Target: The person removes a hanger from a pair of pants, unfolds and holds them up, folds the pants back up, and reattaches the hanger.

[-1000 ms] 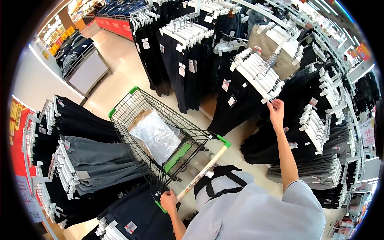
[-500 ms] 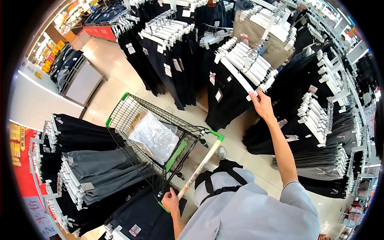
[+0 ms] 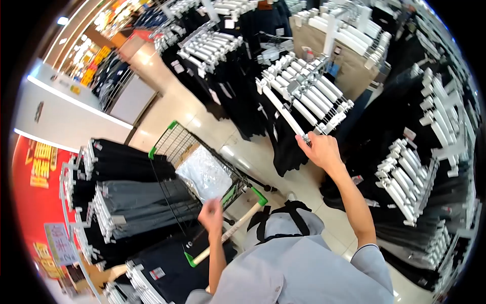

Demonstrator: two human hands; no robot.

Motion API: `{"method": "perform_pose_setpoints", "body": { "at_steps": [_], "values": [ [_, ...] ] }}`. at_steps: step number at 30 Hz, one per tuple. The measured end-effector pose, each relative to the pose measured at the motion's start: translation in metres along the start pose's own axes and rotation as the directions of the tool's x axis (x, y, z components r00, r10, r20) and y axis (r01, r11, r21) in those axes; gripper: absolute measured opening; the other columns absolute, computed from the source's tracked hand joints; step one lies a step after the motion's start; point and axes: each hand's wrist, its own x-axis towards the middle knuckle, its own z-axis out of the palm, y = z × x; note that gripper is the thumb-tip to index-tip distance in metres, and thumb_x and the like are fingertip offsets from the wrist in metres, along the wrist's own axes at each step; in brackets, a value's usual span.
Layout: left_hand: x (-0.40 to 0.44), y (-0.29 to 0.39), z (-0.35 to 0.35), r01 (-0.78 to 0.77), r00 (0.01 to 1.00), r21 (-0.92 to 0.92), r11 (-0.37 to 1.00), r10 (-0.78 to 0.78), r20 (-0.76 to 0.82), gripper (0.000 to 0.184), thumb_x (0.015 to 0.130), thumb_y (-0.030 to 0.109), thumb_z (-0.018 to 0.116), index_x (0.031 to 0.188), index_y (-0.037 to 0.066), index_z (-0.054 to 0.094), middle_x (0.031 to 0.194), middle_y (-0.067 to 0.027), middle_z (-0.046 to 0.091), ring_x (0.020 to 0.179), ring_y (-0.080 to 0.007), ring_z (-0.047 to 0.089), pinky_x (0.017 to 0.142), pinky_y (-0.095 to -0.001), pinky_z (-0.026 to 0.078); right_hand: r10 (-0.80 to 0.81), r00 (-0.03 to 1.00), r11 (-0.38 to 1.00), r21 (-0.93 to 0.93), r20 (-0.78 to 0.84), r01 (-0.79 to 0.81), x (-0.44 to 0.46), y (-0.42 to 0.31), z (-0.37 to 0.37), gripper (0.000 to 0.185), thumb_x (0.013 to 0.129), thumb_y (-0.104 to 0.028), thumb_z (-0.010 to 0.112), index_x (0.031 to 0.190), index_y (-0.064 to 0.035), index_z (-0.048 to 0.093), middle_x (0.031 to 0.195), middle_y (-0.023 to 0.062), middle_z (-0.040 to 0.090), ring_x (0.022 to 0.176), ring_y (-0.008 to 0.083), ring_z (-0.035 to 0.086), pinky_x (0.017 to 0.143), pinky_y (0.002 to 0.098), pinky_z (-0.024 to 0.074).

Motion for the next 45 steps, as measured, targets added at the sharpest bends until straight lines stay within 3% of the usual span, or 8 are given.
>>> {"method": "perform_pose_setpoints", "body": {
  "at_steps": [3, 6, 13, 21, 33, 37, 41, 45],
  "values": [
    [0.019, 0.117, 0.092, -0.147, 0.816, -0.025, 0.989, 0.135, 0.563, 0.070, 0.083, 0.031, 0.085, 0.138, 0.001, 0.055, 0.115, -0.0161, 0.069, 0.094, -0.0222, 0.070, 0.080, -0.0329, 0.056, -0.038, 0.999, 0.999, 0.025, -0.024, 0.038, 0.001, 0.001, 0.006, 0.052, 0.098, -0.047, 0.063, 0.068, -0.0044, 0.058, 0.056, 0.0187, 0.061, 0.055, 0.0418, 0.064, 0.053, 0.0502, 0.0510],
    [0.001, 0.176, 0.169, -0.462, 0.671, -0.099, 0.881, 0.421, 0.611, 0.098, 0.080, 0.038, 0.085, 0.154, 0.001, 0.031, 0.120, -0.0201, 0.064, 0.089, -0.0320, 0.070, 0.076, -0.0408, 0.056, -0.060, 0.995, 0.997, 0.045, -0.074, 0.063, 0.000, 0.004, 0.008, 0.050, 0.097, -0.045, 0.064, 0.067, -0.0051, 0.057, 0.056, 0.0189, 0.061, 0.054, 0.0417, 0.064, 0.052, 0.0497, 0.0506],
    [-0.009, 0.188, 0.218, -0.322, 0.607, -0.206, 0.924, 0.368, 0.704, 0.089, 0.082, 0.037, 0.080, 0.148, -0.001, 0.033, 0.119, -0.0233, 0.064, 0.089, -0.0356, 0.071, 0.069, -0.0456, 0.056, -0.017, 0.993, 0.993, 0.114, -0.113, 0.030, -0.009, 0.007, -0.002, 0.048, 0.096, -0.046, 0.065, 0.070, -0.0067, 0.057, 0.056, 0.0150, 0.062, 0.051, 0.0382, 0.064, 0.048, 0.0453, 0.0494],
    [-0.010, 0.191, 0.242, -0.541, 0.643, 0.157, 0.826, 0.286, 0.710, 0.034, 0.087, 0.034, 0.071, 0.092, 0.001, 0.066, 0.074, -0.0197, 0.072, 0.070, -0.0417, 0.070, 0.064, -0.0501, 0.057, -0.084, 0.979, 0.994, 0.057, -0.185, 0.096, -0.010, 0.004, 0.001, 0.047, 0.094, -0.043, 0.069, 0.067, -0.0071, 0.056, 0.052, 0.0135, 0.059, 0.048, 0.0359, 0.062, 0.045, 0.0429, 0.0476],
    [0.005, 0.158, 0.211, -0.513, 0.722, 0.193, 0.836, 0.299, 0.624, 0.036, 0.086, 0.033, 0.073, 0.089, -0.002, 0.065, 0.074, -0.0191, 0.071, 0.068, -0.0372, 0.072, 0.062, -0.0460, 0.058, 0.023, 1.000, 1.000, -0.007, -0.019, -0.023, -0.004, -0.007, -0.030, 0.050, 0.096, -0.047, 0.066, 0.070, -0.0040, 0.062, 0.059, 0.0192, 0.062, 0.060, 0.0421, 0.065, 0.056, 0.0503, 0.0510],
    [0.014, 0.136, 0.200, -0.474, 0.726, 0.113, 0.873, 0.314, 0.612, 0.034, 0.085, 0.031, 0.072, 0.089, -0.002, 0.064, 0.075, -0.0221, 0.070, 0.069, -0.0404, 0.071, 0.064, -0.0484, 0.058, 0.035, 0.999, 0.939, -0.342, -0.014, -0.037, -0.010, -0.046, -0.059, 0.058, 0.093, -0.060, 0.064, 0.100, -0.0020, 0.062, 0.083, 0.0197, 0.070, 0.075, 0.0422, 0.070, 0.062, 0.0501, 0.0546],
    [0.018, 0.127, 0.191, -0.437, 0.738, 0.053, 0.898, 0.324, 0.592, 0.034, 0.086, 0.031, 0.069, 0.084, -0.002, 0.062, 0.071, -0.0226, 0.069, 0.067, -0.0408, 0.071, 0.062, -0.0494, 0.057, -0.316, 0.918, 0.932, -0.259, -0.239, 0.253, 0.011, -0.104, -0.068, 0.028, 0.089, -0.027, 0.079, 0.096, -0.0036, 0.066, 0.086, 0.0119, 0.065, 0.081, 0.0333, 0.066, 0.066, 0.0431, 0.0536],
    [0.013, 0.132, 0.187, -0.422, 0.729, -0.019, 0.907, 0.352, 0.588, 0.034, 0.086, 0.031, 0.069, 0.084, -0.002, 0.063, 0.070, -0.0224, 0.069, 0.066, -0.0402, 0.070, 0.062, -0.0489, 0.057, -0.431, 0.879, 0.903, -0.110, -0.207, 0.416, 0.088, -0.129, -0.018, 0.017, 0.096, -0.016, 0.068, 0.096, -0.0002, 0.062, 0.093, 0.0175, 0.064, 0.090, 0.0379, 0.063, 0.076, 0.0468, 0.0509]
  ]
}}
